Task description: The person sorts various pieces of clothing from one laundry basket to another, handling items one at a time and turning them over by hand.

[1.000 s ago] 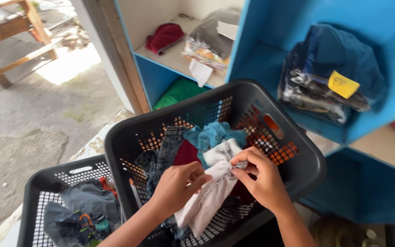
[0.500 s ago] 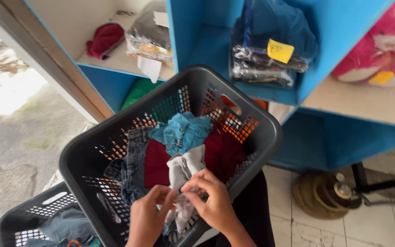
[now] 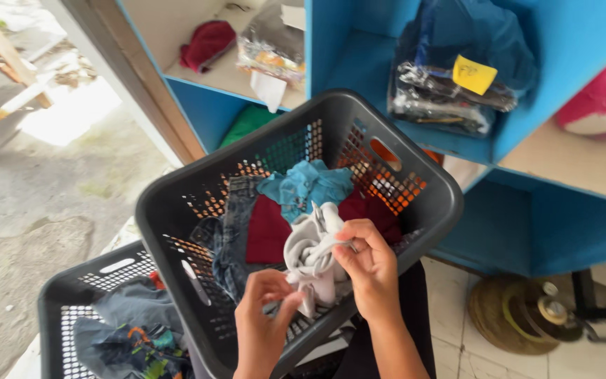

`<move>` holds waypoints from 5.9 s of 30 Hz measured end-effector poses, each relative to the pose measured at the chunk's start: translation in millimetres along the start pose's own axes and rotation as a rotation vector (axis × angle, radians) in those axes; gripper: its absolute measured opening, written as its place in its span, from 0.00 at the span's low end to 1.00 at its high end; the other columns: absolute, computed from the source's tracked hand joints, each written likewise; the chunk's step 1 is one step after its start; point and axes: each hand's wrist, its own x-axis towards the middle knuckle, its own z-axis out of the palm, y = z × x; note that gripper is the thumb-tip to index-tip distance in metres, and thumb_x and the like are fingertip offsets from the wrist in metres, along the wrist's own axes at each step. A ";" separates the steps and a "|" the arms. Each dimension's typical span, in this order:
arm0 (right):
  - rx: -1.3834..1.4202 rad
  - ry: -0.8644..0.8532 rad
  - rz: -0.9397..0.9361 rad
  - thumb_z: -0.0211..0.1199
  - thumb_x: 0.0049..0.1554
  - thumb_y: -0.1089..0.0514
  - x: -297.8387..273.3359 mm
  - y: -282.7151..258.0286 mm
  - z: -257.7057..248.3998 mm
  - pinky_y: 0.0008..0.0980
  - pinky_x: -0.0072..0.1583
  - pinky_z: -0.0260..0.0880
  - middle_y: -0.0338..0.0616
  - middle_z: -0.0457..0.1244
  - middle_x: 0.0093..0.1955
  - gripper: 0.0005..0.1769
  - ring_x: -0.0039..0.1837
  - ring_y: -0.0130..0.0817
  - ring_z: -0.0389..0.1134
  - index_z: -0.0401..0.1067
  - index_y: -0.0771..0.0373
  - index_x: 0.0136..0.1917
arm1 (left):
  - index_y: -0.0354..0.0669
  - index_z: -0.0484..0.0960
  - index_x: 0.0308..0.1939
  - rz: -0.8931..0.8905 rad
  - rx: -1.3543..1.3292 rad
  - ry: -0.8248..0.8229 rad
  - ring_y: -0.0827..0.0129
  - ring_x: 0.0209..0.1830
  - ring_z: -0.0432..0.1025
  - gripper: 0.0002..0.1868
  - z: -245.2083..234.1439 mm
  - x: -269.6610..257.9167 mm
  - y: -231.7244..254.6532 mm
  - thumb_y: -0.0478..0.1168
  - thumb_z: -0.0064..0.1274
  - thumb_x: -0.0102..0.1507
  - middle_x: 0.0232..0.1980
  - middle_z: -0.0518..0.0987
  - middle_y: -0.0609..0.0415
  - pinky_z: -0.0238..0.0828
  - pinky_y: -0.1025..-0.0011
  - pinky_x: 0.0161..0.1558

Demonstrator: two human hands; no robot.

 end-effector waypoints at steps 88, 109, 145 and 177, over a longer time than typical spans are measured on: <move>-1.508 -1.329 0.221 0.69 0.52 0.49 117.6 133.3 12.1 0.45 0.72 0.57 0.40 0.55 0.75 0.15 0.74 0.46 0.53 0.82 0.44 0.54 | 0.58 0.86 0.52 0.126 0.986 -0.838 0.56 0.70 0.63 0.18 -46.7 180.4 -87.7 0.52 0.61 0.58 0.70 0.70 0.55 0.66 0.56 0.64; -1.250 -1.352 0.285 0.64 0.45 0.62 8.5 40.4 -82.2 0.45 0.64 0.63 0.47 0.70 0.59 0.30 0.66 0.48 0.67 0.76 0.57 0.63 | 0.58 0.83 0.53 0.171 1.259 -0.910 0.56 0.70 0.60 0.25 -17.9 170.6 -173.3 0.53 0.68 0.52 0.66 0.68 0.52 0.66 0.52 0.60; -1.216 -0.245 -0.203 0.61 0.49 0.64 137.7 76.3 37.5 0.49 0.45 0.70 0.44 0.70 0.40 0.08 0.44 0.51 0.72 0.71 0.57 0.44 | 0.45 0.71 0.44 0.448 0.879 -0.031 0.54 0.44 0.73 0.26 -52.1 166.2 -32.5 0.38 0.63 0.43 0.41 0.74 0.51 0.68 0.56 0.42; -0.361 -0.283 0.580 0.64 0.54 0.69 151.2 171.8 -79.3 0.26 0.44 0.66 0.38 0.70 0.42 0.12 0.42 0.24 0.68 0.77 0.63 0.52 | 0.40 0.73 0.61 -0.274 0.142 -0.355 0.73 0.50 0.76 0.24 -26.4 197.3 -137.1 0.46 0.59 0.65 0.50 0.82 0.56 0.72 0.70 0.53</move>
